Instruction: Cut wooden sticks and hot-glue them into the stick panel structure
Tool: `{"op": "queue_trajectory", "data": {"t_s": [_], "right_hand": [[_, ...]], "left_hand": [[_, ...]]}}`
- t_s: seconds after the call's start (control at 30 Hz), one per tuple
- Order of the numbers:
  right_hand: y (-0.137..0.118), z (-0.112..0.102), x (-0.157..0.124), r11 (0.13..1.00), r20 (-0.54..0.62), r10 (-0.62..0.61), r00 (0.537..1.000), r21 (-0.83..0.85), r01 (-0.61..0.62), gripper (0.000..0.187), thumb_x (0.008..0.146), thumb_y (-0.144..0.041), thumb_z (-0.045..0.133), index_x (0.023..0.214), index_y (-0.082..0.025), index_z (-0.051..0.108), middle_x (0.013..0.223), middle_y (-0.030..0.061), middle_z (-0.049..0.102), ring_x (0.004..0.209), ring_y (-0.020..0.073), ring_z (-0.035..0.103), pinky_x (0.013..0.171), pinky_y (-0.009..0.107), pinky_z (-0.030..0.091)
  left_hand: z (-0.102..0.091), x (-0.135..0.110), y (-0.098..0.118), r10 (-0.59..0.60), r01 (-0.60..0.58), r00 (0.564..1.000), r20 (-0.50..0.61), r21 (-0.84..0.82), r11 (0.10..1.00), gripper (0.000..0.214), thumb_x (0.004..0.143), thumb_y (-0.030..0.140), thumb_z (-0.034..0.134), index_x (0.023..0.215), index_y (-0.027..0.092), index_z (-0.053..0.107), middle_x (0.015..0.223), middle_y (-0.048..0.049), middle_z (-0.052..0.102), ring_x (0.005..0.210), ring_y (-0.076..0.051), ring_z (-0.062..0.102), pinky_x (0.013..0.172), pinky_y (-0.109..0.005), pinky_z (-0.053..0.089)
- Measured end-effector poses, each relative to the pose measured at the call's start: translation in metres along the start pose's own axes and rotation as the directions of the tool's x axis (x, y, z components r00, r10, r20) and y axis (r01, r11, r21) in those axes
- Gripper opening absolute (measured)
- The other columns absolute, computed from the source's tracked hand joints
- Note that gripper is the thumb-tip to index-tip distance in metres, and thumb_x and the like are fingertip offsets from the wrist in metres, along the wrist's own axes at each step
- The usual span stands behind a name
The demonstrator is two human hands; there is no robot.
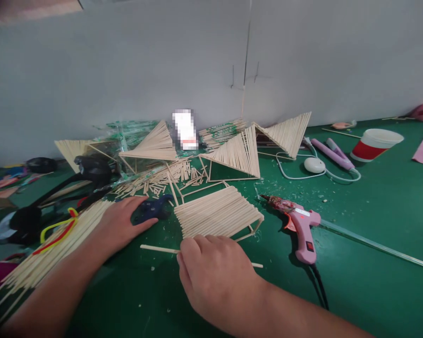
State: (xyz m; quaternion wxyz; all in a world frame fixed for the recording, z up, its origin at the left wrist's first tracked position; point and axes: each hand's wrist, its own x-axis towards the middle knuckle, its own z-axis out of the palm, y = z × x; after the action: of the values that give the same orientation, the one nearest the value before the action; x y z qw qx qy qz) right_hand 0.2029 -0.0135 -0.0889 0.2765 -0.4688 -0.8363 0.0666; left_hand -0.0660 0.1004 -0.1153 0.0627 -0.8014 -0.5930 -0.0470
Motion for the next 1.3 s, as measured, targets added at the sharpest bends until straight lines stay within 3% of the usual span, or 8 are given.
{"op": "queue_trajectory", "data": {"t_s": [0.13,0.33,0.67,0.87,0.93,1.0,1.1,1.3], "right_hand": [[0.001,0.004,-0.001,0.998,-0.029,-0.02,0.999,-0.054,0.018,0.02,0.093,-0.012,0.045,0.082,-0.018,0.062,0.065,-0.0001,0.065,0.055,0.0172,0.062,0.049,0.033,0.029],[0.001,0.003,-0.001,0.996,-0.033,-0.024,0.999,-0.086,0.021,0.017,0.09,-0.011,0.05,0.079,-0.019,0.061,0.062,-0.0013,0.063,0.052,0.0174,0.061,0.048,0.034,0.031],[0.001,0.002,0.0,0.993,-0.023,-0.006,1.0,-0.115,0.003,0.016,0.089,-0.01,0.053,0.077,-0.02,0.059,0.06,-0.0024,0.062,0.049,0.0161,0.061,0.046,0.033,0.03],[-0.001,0.002,-0.002,0.999,-0.002,-0.007,1.0,-0.042,0.007,0.019,0.092,-0.015,0.049,0.078,-0.019,0.061,0.061,-0.0016,0.063,0.05,0.0166,0.061,0.046,0.033,0.031],[-0.002,0.002,-0.001,0.999,-0.004,-0.01,1.0,-0.032,0.01,0.021,0.094,-0.017,0.047,0.078,-0.018,0.062,0.062,-0.0007,0.064,0.051,0.0171,0.06,0.046,0.032,0.033],[-0.003,0.0,0.001,1.0,-0.006,-0.03,1.0,-0.01,0.03,0.022,0.093,-0.016,0.047,0.078,-0.018,0.063,0.066,0.0008,0.065,0.055,0.0176,0.061,0.048,0.031,0.036],[-0.006,-0.006,0.003,0.993,-0.065,-0.113,0.992,0.037,0.115,0.024,0.092,-0.015,0.049,0.076,-0.017,0.066,0.072,0.0034,0.066,0.062,0.0182,0.06,0.053,0.031,0.042],[-0.011,-0.027,-0.006,0.944,-0.35,-0.176,0.92,0.203,0.258,0.006,0.089,-0.019,0.06,0.09,-0.016,0.066,0.065,0.002,0.065,0.059,0.0152,0.057,0.055,0.03,0.045]], "left_hand": [[-0.017,-0.01,0.01,0.12,-0.138,0.966,-0.23,-0.063,0.988,0.054,0.084,0.055,0.055,0.122,0.016,0.057,0.123,-0.0147,0.063,0.114,-0.034,0.057,0.097,-0.05,0.044],[-0.051,-0.041,0.055,0.463,-0.604,0.676,-0.574,-0.071,0.794,0.031,0.083,0.038,0.066,0.102,0.014,0.063,0.084,-0.0068,0.07,0.078,-0.02,0.065,0.071,-0.031,0.05],[-0.053,-0.044,0.066,0.441,-0.507,0.724,-0.53,0.024,0.862,0.034,0.086,0.025,0.063,0.055,0.019,0.052,0.047,0.0029,0.047,0.046,-0.011,0.042,0.047,-0.027,0.03],[-0.048,-0.027,0.037,-0.241,0.15,0.862,-0.446,-0.229,0.962,0.035,0.088,0.044,0.059,0.063,0.019,0.06,0.047,0.005,0.051,0.045,-0.01,0.047,0.05,-0.024,0.036],[-0.044,-0.017,0.024,-0.357,0.244,0.879,-0.317,-0.344,0.907,0.031,0.091,0.046,0.052,0.097,0.02,0.067,0.064,0.0023,0.068,0.052,-0.013,0.057,0.055,-0.025,0.043],[-0.039,-0.011,0.014,-0.366,0.23,0.886,-0.284,-0.416,0.88,0.052,0.094,0.046,0.045,0.14,0.02,0.042,0.1,-0.0046,0.074,0.061,-0.014,0.064,0.06,-0.026,0.049],[-0.035,-0.013,0.014,-0.337,0.138,0.879,-0.337,-0.497,0.857,0.064,0.093,0.043,0.049,0.148,0.023,0.026,0.137,-0.0115,0.057,0.072,-0.014,0.068,0.067,-0.028,0.054],[-0.043,-0.044,0.056,0.146,-0.346,0.898,-0.414,-0.462,0.817,0.021,0.09,0.026,0.055,0.109,0.023,0.063,0.095,-0.0021,0.072,0.08,-0.014,0.068,0.078,-0.025,0.054]]}}
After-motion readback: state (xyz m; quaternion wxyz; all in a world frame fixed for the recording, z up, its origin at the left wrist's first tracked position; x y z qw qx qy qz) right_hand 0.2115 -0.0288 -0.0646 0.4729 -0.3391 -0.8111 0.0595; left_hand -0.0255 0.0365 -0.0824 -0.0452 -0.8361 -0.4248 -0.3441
